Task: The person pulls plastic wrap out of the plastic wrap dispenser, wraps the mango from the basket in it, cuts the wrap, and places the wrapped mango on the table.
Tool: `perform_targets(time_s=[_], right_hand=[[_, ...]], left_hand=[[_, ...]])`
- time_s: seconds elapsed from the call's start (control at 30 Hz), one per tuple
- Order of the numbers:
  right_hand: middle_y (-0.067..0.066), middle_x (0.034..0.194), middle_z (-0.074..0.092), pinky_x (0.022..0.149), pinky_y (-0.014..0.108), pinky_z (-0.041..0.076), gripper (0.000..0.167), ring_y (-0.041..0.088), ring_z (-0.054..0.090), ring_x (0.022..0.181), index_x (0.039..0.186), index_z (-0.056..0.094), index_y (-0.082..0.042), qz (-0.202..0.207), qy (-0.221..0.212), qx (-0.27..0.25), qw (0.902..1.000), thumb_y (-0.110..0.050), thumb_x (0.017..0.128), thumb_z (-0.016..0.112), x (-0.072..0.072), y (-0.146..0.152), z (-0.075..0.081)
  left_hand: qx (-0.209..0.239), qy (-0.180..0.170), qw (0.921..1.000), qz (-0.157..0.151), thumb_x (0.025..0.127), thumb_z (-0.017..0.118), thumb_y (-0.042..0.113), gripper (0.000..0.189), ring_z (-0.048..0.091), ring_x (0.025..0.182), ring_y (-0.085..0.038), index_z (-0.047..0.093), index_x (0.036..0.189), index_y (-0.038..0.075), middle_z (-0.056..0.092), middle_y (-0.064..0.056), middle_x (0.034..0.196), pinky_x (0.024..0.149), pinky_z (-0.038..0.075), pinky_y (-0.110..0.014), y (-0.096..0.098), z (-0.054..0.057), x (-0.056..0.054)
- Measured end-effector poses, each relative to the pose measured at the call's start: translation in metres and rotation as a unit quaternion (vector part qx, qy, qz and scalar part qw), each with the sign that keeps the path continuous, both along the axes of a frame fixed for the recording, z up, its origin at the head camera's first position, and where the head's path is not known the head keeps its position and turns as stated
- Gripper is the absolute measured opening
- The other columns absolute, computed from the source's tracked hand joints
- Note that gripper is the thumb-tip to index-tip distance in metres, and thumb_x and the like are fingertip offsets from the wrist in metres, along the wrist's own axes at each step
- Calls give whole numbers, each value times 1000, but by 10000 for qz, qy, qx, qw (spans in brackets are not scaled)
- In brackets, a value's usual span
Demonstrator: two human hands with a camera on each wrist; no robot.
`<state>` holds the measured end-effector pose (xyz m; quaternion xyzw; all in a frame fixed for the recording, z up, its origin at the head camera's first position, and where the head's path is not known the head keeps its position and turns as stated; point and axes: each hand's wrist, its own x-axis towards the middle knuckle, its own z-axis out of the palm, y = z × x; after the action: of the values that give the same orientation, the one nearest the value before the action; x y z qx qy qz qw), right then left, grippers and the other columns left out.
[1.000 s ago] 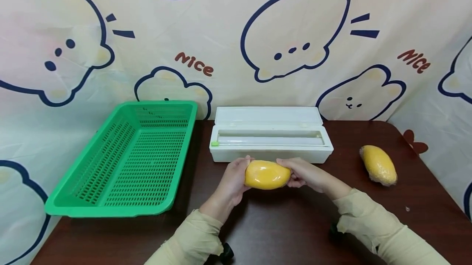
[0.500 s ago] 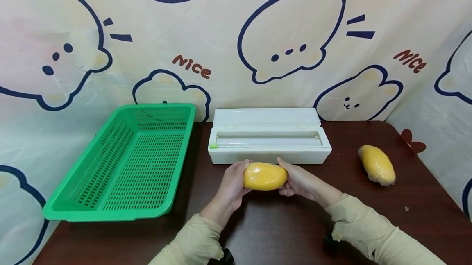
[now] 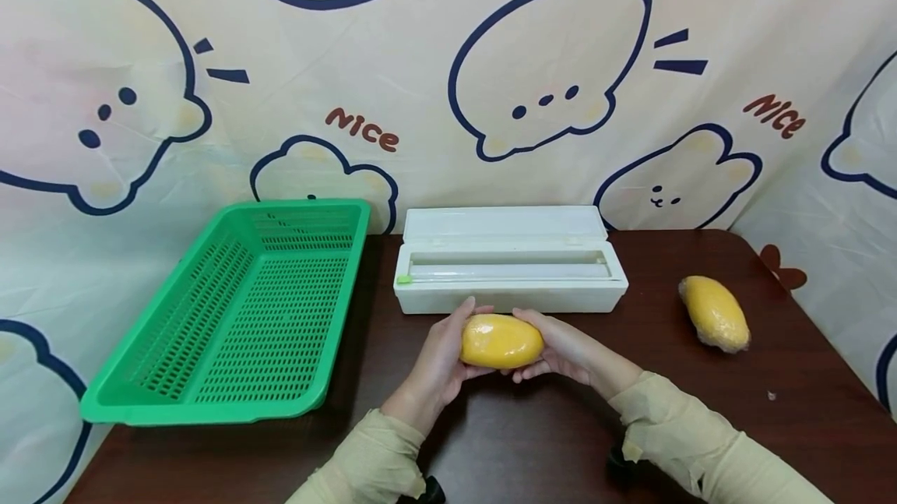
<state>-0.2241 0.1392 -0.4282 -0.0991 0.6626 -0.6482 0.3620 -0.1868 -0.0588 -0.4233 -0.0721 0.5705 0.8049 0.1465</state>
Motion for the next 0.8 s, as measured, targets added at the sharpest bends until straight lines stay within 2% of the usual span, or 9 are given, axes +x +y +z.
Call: perform_targets(time_s=[0.07,0.2,0.37,0.53,0.67,0.8], right_hand=[[16,90,73,70,27,58,63,17,70,71,125,57,9,91,114,87,9999,-45,110,29,1,0,0],[12,81,72,62,22,53,61,11,63,61,115,63,7,64,230,243,9994,-42,110,27,1,0,1],[10,75,71,54,17,47,60,7,56,55,107,65,5,14,135,366,9992,-38,109,23,0,0,0],[8,72,70,56,18,47,63,9,55,56,101,66,2,101,56,412,9991,-42,110,21,-1,1,2],[8,78,70,61,19,49,66,10,57,62,107,64,0,342,-78,204,9992,-49,111,20,-4,3,1],[9,91,71,63,18,50,80,10,59,68,120,61,4,713,-234,20,9972,-61,108,17,-6,6,0]], left_hand=[[-1,-32,10000,-11,108,47,38,51,64,95,-25,58,137,-3,61,-19,123,78,59,-43,0,0,1],[61,-117,9999,13,111,42,32,46,64,94,-23,58,136,-3,60,-19,121,78,58,-41,1,0,3],[263,-285,9992,126,112,38,27,46,65,94,-24,55,140,-5,60,-21,125,81,58,-46,3,0,6],[391,-401,9984,106,112,31,24,48,64,100,-27,51,144,-6,55,-28,135,88,56,-54,1,2,7],[463,-356,9983,-60,114,27,24,49,63,106,-29,47,146,-6,52,-29,141,93,52,-56,-2,5,5],[467,-276,9982,-263,114,28,29,52,62,108,-27,45,148,-6,54,-26,141,93,53,-52,-6,5,2]])
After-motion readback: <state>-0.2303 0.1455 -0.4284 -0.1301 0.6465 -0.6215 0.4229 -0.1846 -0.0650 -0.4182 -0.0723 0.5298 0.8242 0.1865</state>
